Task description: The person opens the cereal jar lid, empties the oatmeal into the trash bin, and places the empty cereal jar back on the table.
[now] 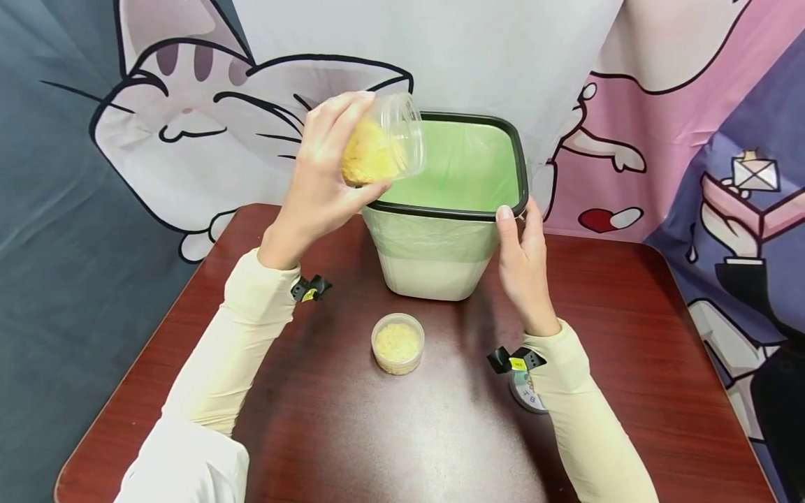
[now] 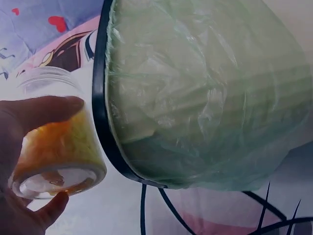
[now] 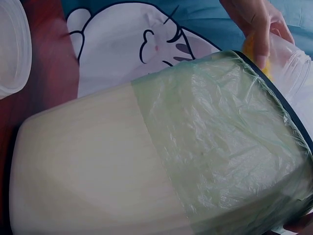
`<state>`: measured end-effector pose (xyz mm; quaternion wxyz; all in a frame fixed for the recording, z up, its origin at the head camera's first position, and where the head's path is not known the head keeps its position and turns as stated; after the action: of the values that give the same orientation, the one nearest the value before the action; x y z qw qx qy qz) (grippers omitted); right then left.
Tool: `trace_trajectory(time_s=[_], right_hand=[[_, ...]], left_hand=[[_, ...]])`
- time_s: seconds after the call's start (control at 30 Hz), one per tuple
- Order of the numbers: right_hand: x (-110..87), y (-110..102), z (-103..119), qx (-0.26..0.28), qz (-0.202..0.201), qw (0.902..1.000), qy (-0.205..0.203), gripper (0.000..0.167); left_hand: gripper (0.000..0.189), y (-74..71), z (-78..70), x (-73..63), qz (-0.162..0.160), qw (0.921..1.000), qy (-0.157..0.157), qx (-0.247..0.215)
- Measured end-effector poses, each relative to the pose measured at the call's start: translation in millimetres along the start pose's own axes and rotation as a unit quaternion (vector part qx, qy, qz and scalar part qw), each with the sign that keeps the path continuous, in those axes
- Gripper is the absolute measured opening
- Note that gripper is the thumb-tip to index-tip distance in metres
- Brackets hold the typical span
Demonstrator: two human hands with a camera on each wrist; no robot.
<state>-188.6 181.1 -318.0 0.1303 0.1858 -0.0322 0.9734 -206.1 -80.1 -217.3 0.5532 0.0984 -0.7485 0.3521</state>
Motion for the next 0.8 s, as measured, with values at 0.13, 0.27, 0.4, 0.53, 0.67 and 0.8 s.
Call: trace_trajectory(time_s=[0.13,0.27,0.4,0.53,0.67,0.8], right_hand=[[0.2,0,0,0.000,0.001,1.0000,-0.004,0.038],[-0.2,0,1,-0.002,0.001,1.0000,-0.006,0.036],[-0.3,0,1,-0.004,0.003,1.0000,-0.006,0.036],[-0.2,1,1,-0.003,0.004,1.0000,-0.004,0.035],[-0.3,1,1,-0.007,0.003,1.0000,-0.005,0.032],[-0.8,0,1,0.000,0.002,1.0000,-0.001,0.035]], left_hand=[[0.072,2.5,0.8,3.5,0.031,0.9988,0.007,0.038],[0.069,5.8,0.4,5.5,0.067,0.9948,0.014,0.075],[0.068,10.2,0.2,5.8,0.089,0.9903,0.028,0.104],[0.070,13.4,1.6,6.8,0.101,0.9836,0.051,0.140],[0.071,15.0,2.1,8.3,0.115,0.9755,0.065,0.176],[0.067,16.7,0.3,11.8,0.118,0.9704,0.075,0.197]])
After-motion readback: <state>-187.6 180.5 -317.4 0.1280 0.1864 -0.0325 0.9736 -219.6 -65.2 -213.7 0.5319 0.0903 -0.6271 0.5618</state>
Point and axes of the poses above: each hand's wrist, its own x-axis towards the middle knuckle, its own y-axis out of the palm, z = x × y, the point moved 1 cm from there along x, towards the middle knuckle, and after that the axes turned 7 degrees about -z, right-handed, at the moved point
